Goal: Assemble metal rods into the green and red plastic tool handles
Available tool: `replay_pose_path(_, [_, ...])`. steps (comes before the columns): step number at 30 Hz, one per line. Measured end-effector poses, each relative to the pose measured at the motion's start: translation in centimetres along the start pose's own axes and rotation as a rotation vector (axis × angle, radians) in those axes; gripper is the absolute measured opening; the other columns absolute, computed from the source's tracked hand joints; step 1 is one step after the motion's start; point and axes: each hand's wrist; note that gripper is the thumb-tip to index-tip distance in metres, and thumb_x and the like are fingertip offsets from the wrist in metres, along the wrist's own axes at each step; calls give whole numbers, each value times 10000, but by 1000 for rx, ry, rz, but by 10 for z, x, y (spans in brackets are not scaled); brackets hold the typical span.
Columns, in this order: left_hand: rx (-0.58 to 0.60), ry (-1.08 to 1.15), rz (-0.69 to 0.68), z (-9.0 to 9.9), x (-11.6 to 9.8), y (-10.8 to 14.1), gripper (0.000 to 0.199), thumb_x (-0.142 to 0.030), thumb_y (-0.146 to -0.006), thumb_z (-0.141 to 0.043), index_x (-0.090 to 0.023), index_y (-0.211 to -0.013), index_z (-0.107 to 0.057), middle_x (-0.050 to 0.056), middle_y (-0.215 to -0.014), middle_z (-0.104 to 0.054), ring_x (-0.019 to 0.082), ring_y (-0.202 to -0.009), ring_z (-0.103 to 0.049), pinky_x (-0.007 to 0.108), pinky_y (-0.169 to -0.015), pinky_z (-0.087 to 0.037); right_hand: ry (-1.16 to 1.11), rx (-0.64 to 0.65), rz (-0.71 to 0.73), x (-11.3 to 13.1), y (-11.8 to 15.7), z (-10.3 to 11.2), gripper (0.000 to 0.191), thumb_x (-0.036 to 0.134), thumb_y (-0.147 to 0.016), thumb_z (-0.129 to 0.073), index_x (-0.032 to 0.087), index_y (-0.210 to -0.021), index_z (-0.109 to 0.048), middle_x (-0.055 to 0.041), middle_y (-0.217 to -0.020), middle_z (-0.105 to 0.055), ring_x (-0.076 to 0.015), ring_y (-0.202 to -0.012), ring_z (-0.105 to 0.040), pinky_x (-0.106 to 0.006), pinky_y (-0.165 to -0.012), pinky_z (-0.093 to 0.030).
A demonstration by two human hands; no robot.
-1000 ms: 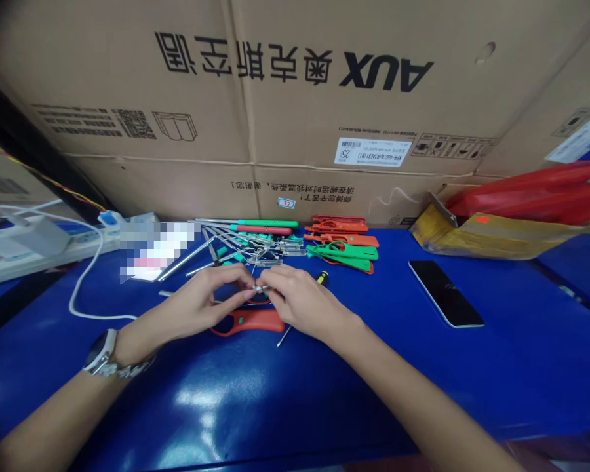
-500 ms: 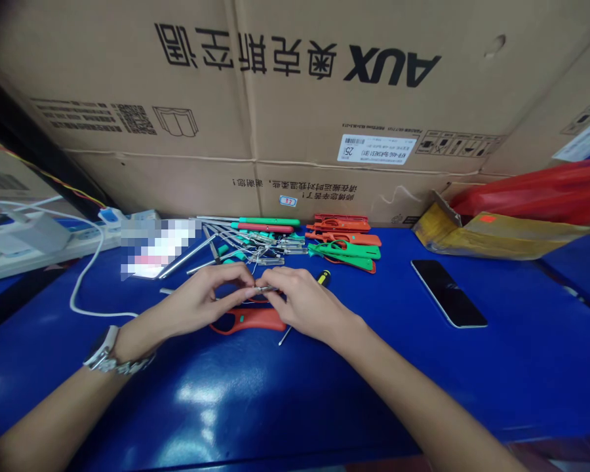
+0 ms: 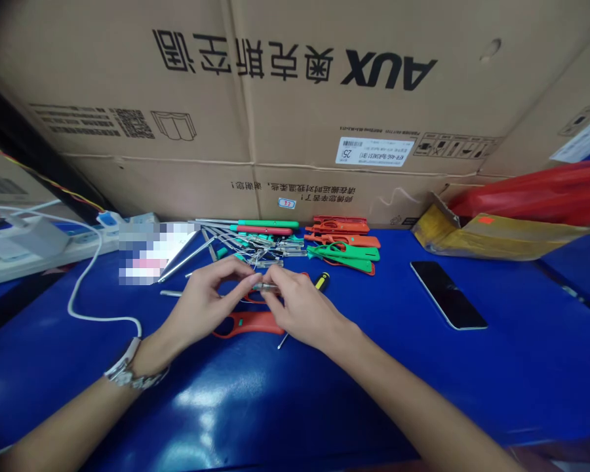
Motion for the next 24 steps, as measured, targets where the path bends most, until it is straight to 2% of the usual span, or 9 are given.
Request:
replay_pose_path(3, [55,116,106,-2,3,0,169,-307,-901,-652,-161,-823,-689,23,-795,-681,148,-743,-627,268,-704,-495,11,-7,1,3,0,-1,57,157,-936,-516,199,-904,-539,-27,-918,-665,-155,-806,-633,-261,-690,-457])
replay_pose_path(7, [52,225,179,-4,6,1,196,-323,-882,-670,-159,-775,-667,13,-755,-662,142,-709,-611,256,-671,-492,6,-12,-25,7,-1,-1,63,164,-942,-507,194,-899,-541,-28,-877,-665,-164,-814,-637,-270,-703,-463])
replay_pose_path(12, [70,247,196,-2,4,0,224,-347,-879,-669,-155,-764,-667,18,-750,-671,147,-713,-614,265,-685,-498,-3,-8,-42,7,-1,-1,45,176,-939,-518,198,-901,-530,-25,-856,-669,-172,-814,-649,-274,-695,-469])
replay_pose_path(20, [204,202,201,12,2,-6,192,-341,-892,-652,-162,-893,-721,39,-853,-731,165,-779,-655,290,-740,-518,-30,-13,-62,0,-1,2,39,213,-949,-524,205,-929,-557,-34,-909,-695,-170,-799,-655,-278,-684,-485])
replay_pose_path(24, [232,79,111,13,2,-4,161,-298,-918,-607,-166,-882,-692,24,-842,-698,154,-781,-633,282,-733,-498,-37,4,-57,-1,0,1,42,209,-947,-525,198,-937,-565,-37,-909,-693,-171,-811,-658,-290,-717,-502])
Point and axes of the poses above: each hand's wrist, its own y-axis away from the middle knuckle, its own z-axis out of the back of the hand, x = y × z
